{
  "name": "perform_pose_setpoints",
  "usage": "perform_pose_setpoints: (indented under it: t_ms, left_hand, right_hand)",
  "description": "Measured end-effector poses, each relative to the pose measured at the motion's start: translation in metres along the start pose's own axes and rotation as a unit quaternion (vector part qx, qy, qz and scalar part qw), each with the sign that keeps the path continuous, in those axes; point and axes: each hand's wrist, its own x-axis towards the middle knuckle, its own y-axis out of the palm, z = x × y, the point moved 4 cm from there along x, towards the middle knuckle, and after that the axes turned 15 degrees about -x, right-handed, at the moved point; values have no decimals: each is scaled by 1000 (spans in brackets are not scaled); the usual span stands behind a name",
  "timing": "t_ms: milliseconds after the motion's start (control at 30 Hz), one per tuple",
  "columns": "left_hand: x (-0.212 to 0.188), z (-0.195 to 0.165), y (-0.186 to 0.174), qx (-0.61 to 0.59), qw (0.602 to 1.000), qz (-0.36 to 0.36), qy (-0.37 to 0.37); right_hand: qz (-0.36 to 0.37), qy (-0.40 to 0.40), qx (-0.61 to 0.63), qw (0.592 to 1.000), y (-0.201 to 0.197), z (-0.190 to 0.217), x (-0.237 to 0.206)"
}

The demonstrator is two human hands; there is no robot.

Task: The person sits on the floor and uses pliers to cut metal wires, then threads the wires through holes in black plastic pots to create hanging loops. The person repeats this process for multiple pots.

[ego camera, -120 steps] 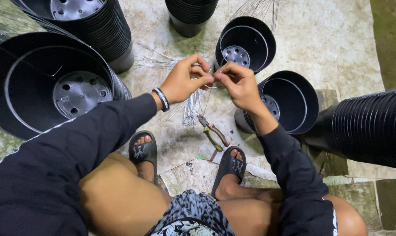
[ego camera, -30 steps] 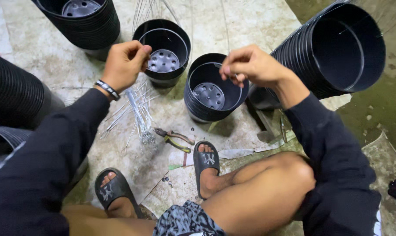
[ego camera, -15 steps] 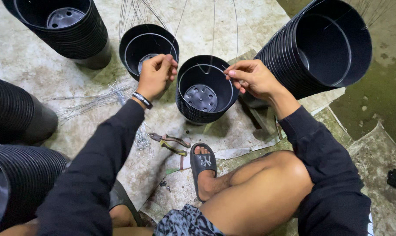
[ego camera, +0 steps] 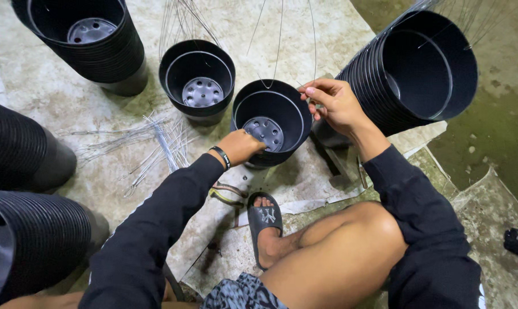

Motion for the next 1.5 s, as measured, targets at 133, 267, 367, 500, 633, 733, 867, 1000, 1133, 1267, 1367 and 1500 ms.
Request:
perform_pose_setpoints:
  t_ms: [133,267,367,500,633,733,867,1000,1133,1267,1367,1500]
  left_hand:
    - [1,-11,0,24,999,-20,32]
    - [6,-16,-12,28,999,10,11]
    - [9,-23,-18,52,998,17,-7]
    - [5,-31,-29,15,999,-13,-30]
    - [1,-39,-46,16,999,-24,-37]
    - [6,-53,-67,39,999,-26,-7]
    - [-12,-93,-115,42,992,-85,85]
    - [-64,-152,-163,76,985,-102,118]
    - [-136,-226,-189,107,978,-156,86]
    - [-176,-285,-190,135,975,-174,32]
    - [-189,-307,-190,105,976,-193,-1]
    - [-193,-316,-196,69,978,-195,3]
  right_hand:
    - [-6,-20,-4,1000,4,10,-8]
    - [-7,-48,0,999,13,20,-8]
    - [0,-63,17,998,25,31,1]
    - [0,-102,4,995,56,51,26]
    - [-2,-118,22,993,89,67,45]
    - [3,-163,11,987,97,89,51]
    - [3,-217,21,976,99,126,42]
    - [19,-223,43,974,103,149,0]
    - [51,-193,66,978,111,151,-49]
    - [72,-182,96,976,116,152,-78]
    - [89,-178,96,975,123,149,-90]
    - [101,-185,98,973,126,145,-110]
